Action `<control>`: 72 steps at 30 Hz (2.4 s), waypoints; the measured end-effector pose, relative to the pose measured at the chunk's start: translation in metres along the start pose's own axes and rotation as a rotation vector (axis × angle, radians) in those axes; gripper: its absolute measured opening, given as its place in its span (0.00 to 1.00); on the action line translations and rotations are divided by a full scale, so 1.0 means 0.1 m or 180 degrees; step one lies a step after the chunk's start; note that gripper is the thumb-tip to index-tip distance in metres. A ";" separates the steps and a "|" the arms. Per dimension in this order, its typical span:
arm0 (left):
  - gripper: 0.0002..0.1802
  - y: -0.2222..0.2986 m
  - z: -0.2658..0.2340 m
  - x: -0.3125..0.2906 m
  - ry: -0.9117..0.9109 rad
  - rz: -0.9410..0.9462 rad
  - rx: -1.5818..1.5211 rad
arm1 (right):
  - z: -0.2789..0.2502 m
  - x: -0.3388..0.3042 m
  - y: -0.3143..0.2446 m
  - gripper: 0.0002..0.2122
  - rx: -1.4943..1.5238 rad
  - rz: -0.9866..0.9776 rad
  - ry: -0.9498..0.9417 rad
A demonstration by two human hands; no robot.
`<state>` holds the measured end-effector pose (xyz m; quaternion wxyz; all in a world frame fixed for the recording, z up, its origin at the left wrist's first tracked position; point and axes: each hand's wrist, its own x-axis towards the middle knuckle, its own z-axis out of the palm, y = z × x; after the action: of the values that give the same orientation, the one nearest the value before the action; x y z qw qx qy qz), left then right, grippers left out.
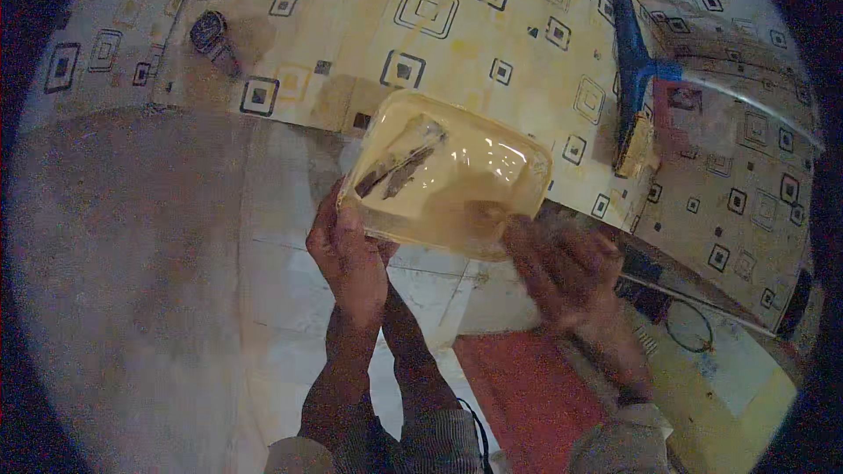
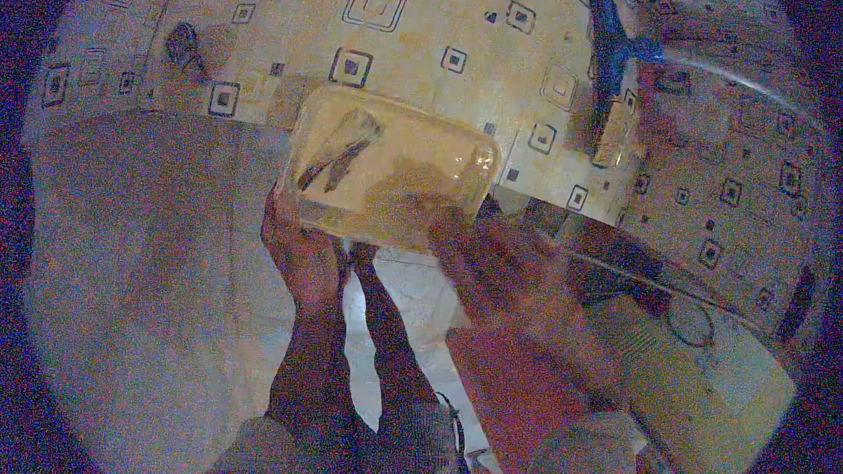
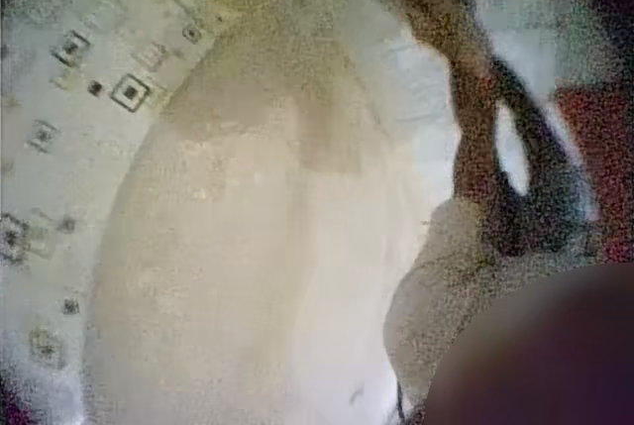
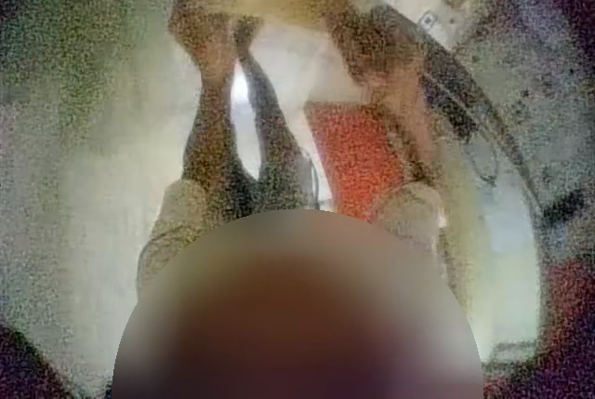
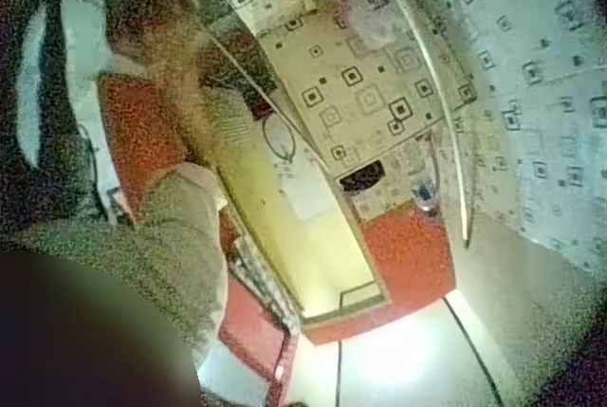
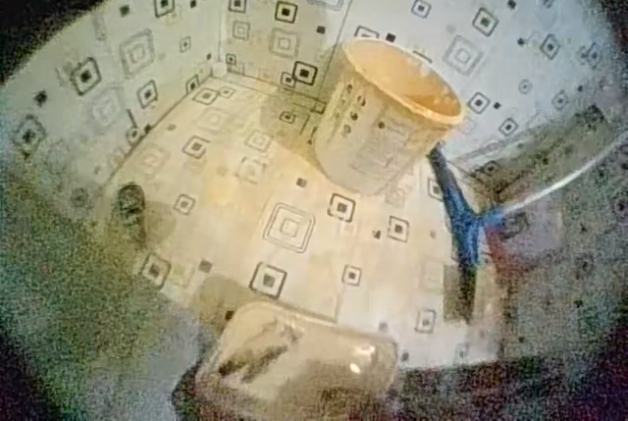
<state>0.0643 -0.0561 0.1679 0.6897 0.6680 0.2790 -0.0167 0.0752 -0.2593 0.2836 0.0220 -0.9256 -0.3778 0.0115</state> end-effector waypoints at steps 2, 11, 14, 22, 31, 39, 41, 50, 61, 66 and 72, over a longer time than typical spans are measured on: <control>0.24 0.02 -0.02 -0.03 0.0002 -0.0587 -0.0927 | 0.00 0.01 0.05 0.21 -0.0128 0.0199 -0.0092; 0.24 -0.12 0.00 -0.07 0.0002 0.0074 -0.0452 | 0.28 0.42 0.05 0.21 0.0105 0.0385 0.0854; 0.25 0.01 0.05 -0.03 0.0160 -0.0719 -0.1123 | 0.34 0.49 0.01 0.21 0.0030 0.0194 0.1097; 0.25 -0.10 -0.08 -0.03 0.0215 -0.0239 -0.0557 | 0.15 0.31 0.00 0.20 -0.0054 0.0366 0.0488; 0.25 0.01 0.10 0.02 0.0097 -0.0547 -0.1357 | 0.29 0.28 -0.24 0.21 0.0183 0.0143 0.0797; 0.24 0.00 0.10 0.02 0.0049 -0.0477 -0.1304 | 0.20 0.22 0.15 0.22 0.0004 0.0664 0.0576; 0.24 0.06 0.19 0.03 0.0265 -0.0427 -0.0981 | 0.16 0.24 0.15 0.21 -0.0029 0.0675 0.0439; 0.25 0.14 0.25 0.06 -0.0207 -0.0678 -0.0901 | 0.01 0.30 0.22 0.18 0.0134 0.1578 0.0056; 0.27 0.16 0.36 0.19 -0.0488 -0.0427 -0.0861 | 0.12 0.34 0.42 0.13 0.0597 0.2011 -0.0029; 0.24 0.08 0.16 0.38 -0.0555 -0.0152 0.0097 | 0.15 0.42 0.26 0.09 0.0988 0.2267 0.0195; 0.20 0.31 0.22 0.44 -0.0689 0.0029 0.0417 | 0.25 0.36 0.28 0.07 0.1022 0.2425 0.0465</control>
<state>0.1217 -0.0581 0.1777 0.6708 0.7071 0.1982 -0.1038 0.1197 -0.2529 0.2566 0.1869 -0.9823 0.0006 0.0120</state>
